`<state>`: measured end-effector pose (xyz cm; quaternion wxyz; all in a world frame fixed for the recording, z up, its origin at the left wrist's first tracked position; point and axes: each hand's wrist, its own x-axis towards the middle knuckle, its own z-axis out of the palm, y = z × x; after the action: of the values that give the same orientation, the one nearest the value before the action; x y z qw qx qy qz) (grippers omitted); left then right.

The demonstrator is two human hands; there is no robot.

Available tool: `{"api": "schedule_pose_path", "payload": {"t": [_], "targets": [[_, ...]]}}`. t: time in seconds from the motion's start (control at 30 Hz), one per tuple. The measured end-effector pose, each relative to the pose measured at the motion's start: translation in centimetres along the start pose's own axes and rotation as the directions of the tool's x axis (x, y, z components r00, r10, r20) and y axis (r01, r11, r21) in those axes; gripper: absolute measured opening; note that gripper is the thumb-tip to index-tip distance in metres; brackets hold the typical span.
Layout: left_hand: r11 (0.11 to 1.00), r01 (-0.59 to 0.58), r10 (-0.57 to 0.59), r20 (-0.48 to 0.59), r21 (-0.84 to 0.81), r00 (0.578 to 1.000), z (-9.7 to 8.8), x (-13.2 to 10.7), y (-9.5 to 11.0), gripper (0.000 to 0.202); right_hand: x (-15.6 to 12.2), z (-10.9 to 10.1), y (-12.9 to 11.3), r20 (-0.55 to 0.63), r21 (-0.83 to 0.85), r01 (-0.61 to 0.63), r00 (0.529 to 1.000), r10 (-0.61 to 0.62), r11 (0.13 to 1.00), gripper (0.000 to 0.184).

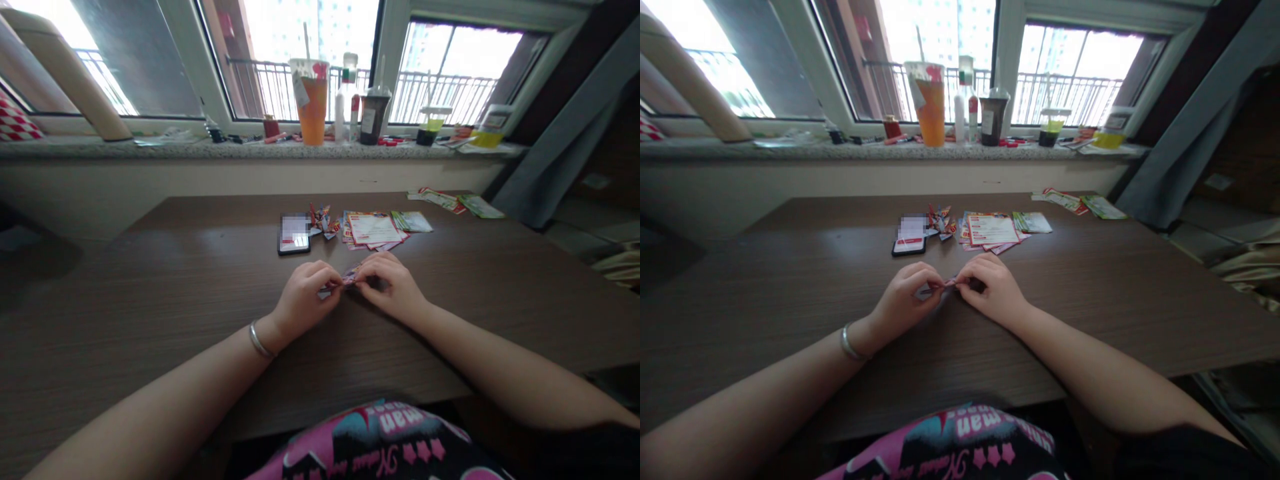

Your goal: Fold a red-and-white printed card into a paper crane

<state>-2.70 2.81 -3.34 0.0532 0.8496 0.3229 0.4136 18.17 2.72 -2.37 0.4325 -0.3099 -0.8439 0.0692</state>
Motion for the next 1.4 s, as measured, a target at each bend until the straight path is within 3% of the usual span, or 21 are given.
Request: {"api": "schedule_pose_path", "payload": {"t": [0.2, 0.5, 0.8, 1.03, 1.4], "targets": [[0.997, -0.059, 0.056, 0.046, 0.057, 0.997, 0.17, -0.04, 0.08, 0.003, 0.11, 0.39, -0.49, 0.055, -0.016, 0.03, 0.998, -0.029, 0.999, 0.008], [0.989, -0.053, 0.047, 0.045, 0.136, 0.998, 0.11, -0.06, 0.48, 0.004, 0.14, 0.65, -0.58, 0.082, -0.028, 0.048, 0.996, -0.046, 0.998, 0.006], [0.993, -0.03, 0.028, 0.018, 0.115, 0.999, 0.43, -0.1, 0.37, 0.008, 0.17, 0.78, -0.61, 0.068, -0.051, 0.047, 0.997, -0.043, 0.998, 0.011], [0.971, -0.111, 0.087, 0.118, 0.211, 0.989, 0.18, -0.13, 0.46, 0.005, 0.23, 0.89, -0.64, 0.081, -0.047, 0.065, 0.995, -0.061, 0.997, 0.01], [0.96, -0.175, 0.146, 0.14, 0.218, 0.979, 0.26, 0.03, 0.24, 0.013, 0.23, 0.71, -0.64, 0.121, -0.088, 0.087, 0.99, -0.076, 0.992, 0.012]]}}
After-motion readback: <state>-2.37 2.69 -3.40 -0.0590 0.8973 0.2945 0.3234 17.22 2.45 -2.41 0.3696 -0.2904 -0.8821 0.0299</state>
